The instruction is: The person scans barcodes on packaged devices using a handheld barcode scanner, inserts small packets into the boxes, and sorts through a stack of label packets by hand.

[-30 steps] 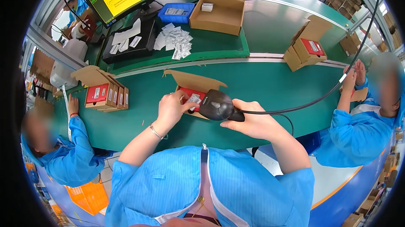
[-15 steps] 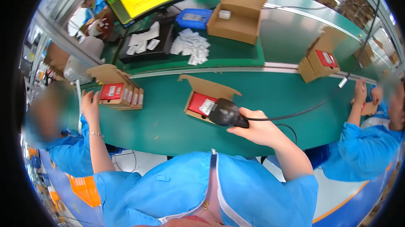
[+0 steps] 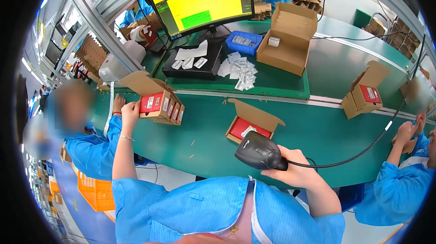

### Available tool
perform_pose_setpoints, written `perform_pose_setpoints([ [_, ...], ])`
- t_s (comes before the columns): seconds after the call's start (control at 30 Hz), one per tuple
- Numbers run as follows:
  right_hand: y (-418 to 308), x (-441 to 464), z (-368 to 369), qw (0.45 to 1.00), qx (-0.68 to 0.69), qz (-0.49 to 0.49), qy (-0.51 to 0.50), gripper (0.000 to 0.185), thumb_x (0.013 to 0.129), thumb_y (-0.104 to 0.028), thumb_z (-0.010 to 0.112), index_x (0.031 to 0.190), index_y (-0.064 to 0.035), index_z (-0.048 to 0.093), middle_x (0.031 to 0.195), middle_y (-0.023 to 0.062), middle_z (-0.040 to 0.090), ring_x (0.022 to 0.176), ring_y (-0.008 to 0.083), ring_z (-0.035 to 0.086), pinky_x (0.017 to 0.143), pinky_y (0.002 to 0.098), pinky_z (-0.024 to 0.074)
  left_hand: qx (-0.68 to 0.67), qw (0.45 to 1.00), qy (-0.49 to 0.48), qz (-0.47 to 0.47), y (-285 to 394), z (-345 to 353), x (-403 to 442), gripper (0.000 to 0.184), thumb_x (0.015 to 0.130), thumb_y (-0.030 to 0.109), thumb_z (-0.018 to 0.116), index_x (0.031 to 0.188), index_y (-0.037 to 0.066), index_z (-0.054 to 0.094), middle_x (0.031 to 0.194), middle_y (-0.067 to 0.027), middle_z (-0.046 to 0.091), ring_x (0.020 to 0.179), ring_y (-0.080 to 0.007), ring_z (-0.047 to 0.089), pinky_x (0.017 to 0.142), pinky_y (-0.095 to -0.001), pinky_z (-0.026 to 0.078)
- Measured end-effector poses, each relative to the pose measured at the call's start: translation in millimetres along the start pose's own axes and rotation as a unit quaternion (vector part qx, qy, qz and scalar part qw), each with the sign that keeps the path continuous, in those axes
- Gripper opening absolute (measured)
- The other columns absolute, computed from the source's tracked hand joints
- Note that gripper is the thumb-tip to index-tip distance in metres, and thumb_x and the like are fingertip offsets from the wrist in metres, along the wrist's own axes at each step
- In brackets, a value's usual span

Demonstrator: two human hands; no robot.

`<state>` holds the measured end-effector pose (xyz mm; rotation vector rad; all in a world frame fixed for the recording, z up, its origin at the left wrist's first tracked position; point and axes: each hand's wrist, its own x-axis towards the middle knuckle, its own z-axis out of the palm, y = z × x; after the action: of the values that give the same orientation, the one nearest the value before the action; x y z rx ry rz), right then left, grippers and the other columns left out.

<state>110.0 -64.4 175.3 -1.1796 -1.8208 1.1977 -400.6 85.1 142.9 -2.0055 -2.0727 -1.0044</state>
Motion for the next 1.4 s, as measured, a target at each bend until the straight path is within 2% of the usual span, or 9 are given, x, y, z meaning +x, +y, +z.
perform_pose_setpoints([
  [0.27, -14, 1, 5, 0.999, -0.007, -0.051, -0.008, 0.058, 0.066, -0.02, 0.081, 0.114, -0.0014, 0.055, 0.09, 0.0113, 0.066, 0.079, 0.024, 0.066, 0.071, 0.0303, 0.0501, -0.164, 0.974, -0.155, -0.033, 109, 31, -50, 0.025, 0.088, 0.018, 0.059, 0.079, -0.005, 0.064, 0.059, -0.0105, 0.059, 0.056, -0.0115, 0.052, 0.053, -0.0287, 0.041],
  [0.77, 5, -47, -22, 0.995, -0.044, 0.006, 0.088, 0.048, 0.067, -0.014, 0.079, 0.108, -0.0008, 0.056, 0.084, 0.0114, 0.065, 0.072, 0.0214, 0.063, 0.066, 0.0297, 0.0491, -0.23, 0.939, -0.256, 0.022, 210, 100, -72, 0.025, 0.086, 0.016, 0.059, 0.074, -0.006, 0.062, 0.066, -0.0191, 0.06, 0.059, -0.0329, 0.057, 0.056, -0.0365, 0.043],
  [0.9, -1, -36, -22, 0.997, -0.043, 0.037, 0.057, 0.042, 0.07, -0.015, 0.076, 0.103, -0.0007, 0.056, 0.078, 0.0122, 0.063, 0.066, 0.0229, 0.062, 0.062, 0.0307, 0.0474, -0.252, 0.935, -0.246, 0.049, 218, 116, -84, 0.021, 0.087, 0.015, 0.059, 0.085, -0.005, 0.065, 0.073, -0.0172, 0.063, 0.061, -0.0297, 0.059, 0.058, -0.0339, 0.046],
  [0.97, -6, -25, -23, 0.996, -0.065, 0.06, 0.028, 0.038, 0.074, -0.022, 0.074, 0.096, 0.0005, 0.055, 0.071, 0.015, 0.059, 0.064, 0.0287, 0.061, 0.058, 0.0342, 0.0454, -0.358, 0.909, -0.214, 0.008, 215, 116, -85, 0.022, 0.088, 0.017, 0.058, 0.096, -0.002, 0.066, 0.074, -0.0119, 0.065, 0.062, -0.0204, 0.061, 0.058, -0.031, 0.047],
  [1.0, -4, -20, -24, 0.994, -0.091, 0.063, 0.011, 0.038, 0.074, -0.025, 0.074, 0.095, 0.0008, 0.054, 0.07, 0.0165, 0.059, 0.066, 0.0309, 0.061, 0.058, 0.0351, 0.0453, -0.357, 0.848, -0.37, -0.133, 220, 91, -74, 0.026, 0.09, 0.015, 0.053, 0.11, -0.001, 0.062, 0.081, -0.0076, 0.066, 0.068, -0.0138, 0.062, 0.061, -0.0281, 0.049],
  [1.03, -1, -15, -25, 0.991, -0.116, 0.066, -0.006, 0.039, 0.075, -0.027, 0.073, 0.094, 0.001, 0.054, 0.07, 0.018, 0.059, 0.067, 0.033, 0.062, 0.058, 0.0361, 0.0452, -0.355, 0.848, -0.371, -0.133, 214, 87, -72, 0.026, 0.09, 0.015, 0.053, 0.11, -0.001, 0.062, 0.081, -0.0076, 0.066, 0.068, -0.0138, 0.062, 0.061, -0.0281, 0.049],
  [1.1, -6, -2, -28, 0.984, -0.142, 0.095, -0.04, 0.041, 0.076, -0.029, 0.072, 0.095, 0.0017, 0.054, 0.07, 0.0192, 0.059, 0.068, 0.0345, 0.062, 0.058, 0.0387, 0.0454, -0.575, 0.656, -0.432, -0.228, 203, 77, -71, 0.032, 0.091, 0.011, 0.048, 0.12, -0.003, 0.054, 0.087, -0.0099, 0.066, 0.072, -0.015, 0.064, 0.064, -0.0271, 0.05],
  [1.23, -2, 12, -27, 0.978, -0.164, 0.114, -0.053, 0.041, 0.076, -0.03, 0.072, 0.095, 0.0011, 0.054, 0.071, 0.0176, 0.06, 0.067, 0.0324, 0.062, 0.06, 0.0378, 0.0465, -0.57, 0.627, -0.478, -0.231, 214, 58, -79, 0.036, 0.093, 0.009, 0.048, 0.125, -0.007, 0.047, 0.102, -0.0196, 0.065, 0.088, -0.0232, 0.066, 0.077, -0.0316, 0.054],
  [1.4, -7, 12, -29, 0.974, -0.181, 0.126, -0.044, 0.04, 0.075, -0.031, 0.073, 0.091, -0.0001, 0.053, 0.069, 0.016, 0.058, 0.063, 0.0298, 0.06, 0.058, 0.037, 0.0456, -0.511, 0.679, -0.468, -0.243, 227, 66, -85, 0.027, 0.089, 0.011, 0.058, 0.11, -0.005, 0.056, 0.092, -0.0169, 0.068, 0.079, -0.0205, 0.068, 0.065, -0.0267, 0.053],
])
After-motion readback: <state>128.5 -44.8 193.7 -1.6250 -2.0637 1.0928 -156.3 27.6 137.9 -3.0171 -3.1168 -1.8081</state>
